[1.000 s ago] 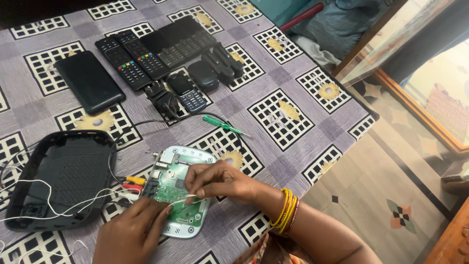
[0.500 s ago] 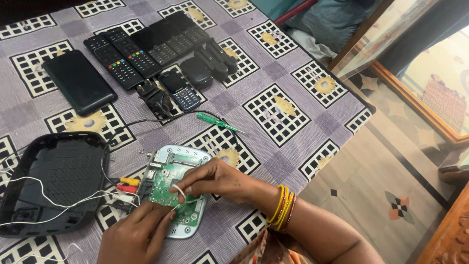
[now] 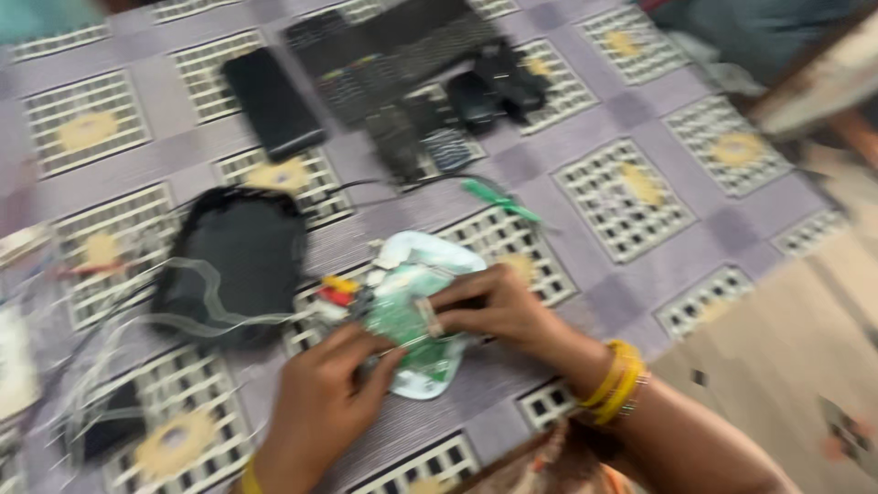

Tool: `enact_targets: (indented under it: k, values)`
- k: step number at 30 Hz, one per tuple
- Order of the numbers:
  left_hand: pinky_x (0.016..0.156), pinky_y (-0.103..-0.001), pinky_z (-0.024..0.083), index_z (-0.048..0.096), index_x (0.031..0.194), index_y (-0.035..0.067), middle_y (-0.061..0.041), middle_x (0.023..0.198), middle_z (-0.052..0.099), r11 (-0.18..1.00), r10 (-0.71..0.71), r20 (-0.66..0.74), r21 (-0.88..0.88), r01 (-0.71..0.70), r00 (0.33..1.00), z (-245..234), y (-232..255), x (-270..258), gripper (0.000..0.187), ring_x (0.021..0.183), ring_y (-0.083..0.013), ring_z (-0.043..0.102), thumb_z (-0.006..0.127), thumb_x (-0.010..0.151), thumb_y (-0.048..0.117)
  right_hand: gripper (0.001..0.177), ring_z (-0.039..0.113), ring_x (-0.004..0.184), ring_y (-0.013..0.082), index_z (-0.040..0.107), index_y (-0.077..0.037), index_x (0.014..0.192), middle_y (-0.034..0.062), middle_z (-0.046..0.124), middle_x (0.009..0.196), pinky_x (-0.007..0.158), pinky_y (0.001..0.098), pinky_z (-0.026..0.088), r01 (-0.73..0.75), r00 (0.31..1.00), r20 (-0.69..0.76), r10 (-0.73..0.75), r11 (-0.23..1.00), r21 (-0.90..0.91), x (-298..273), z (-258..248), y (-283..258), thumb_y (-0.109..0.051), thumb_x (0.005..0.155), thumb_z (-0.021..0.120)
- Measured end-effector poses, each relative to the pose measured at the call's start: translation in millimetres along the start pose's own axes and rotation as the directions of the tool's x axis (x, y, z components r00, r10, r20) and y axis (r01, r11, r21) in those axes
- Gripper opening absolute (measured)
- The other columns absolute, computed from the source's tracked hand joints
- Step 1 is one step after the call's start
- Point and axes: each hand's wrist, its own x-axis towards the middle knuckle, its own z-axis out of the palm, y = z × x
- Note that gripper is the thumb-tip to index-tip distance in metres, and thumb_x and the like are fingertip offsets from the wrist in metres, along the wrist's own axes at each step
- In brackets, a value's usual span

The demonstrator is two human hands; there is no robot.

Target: The person opens the casing of a black electronic device using a screwdriver, revealing the internal circuit board, and then uses the screwdriver to manipulate wires and components on the board.

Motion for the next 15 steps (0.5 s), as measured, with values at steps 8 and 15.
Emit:
enact_targets:
  k: [8,15]
  values:
    - [0.052,-0.032,0.053,0.077,0.091,0.008,-0.004,0.086,0.073,0.996,0.057,-0.006,-0.075,-0.057,0.998,-24,-3,5,0.015,0.056,-0.0192,0.068,0.072,0.090,0.022,0.030,0.063,0.072,0.0111,0.076,0.003,0.121,0.0073,0.076,0.088,0.066,0.0254,0.053,-0.391,0.877,-0.061,0.477,0.781,0.487,-3,-6,-2,-0.005,0.096,0.060]
    - [0.057,-0.034,0.053,0.077,0.093,0.011,-0.004,0.087,0.072,0.976,0.218,0.153,-0.020,-0.218,0.964,-19,0,1,0.013,0.063,-0.0220,0.068,0.073,0.093,0.023,0.048,0.052,0.080,0.0119,0.068,-0.012,0.138,0.0043,0.057,0.102,0.064,0.0242,0.047,-0.080,0.997,-0.029,0.076,0.983,-0.168,0,0,-4,0.000,0.092,0.058]
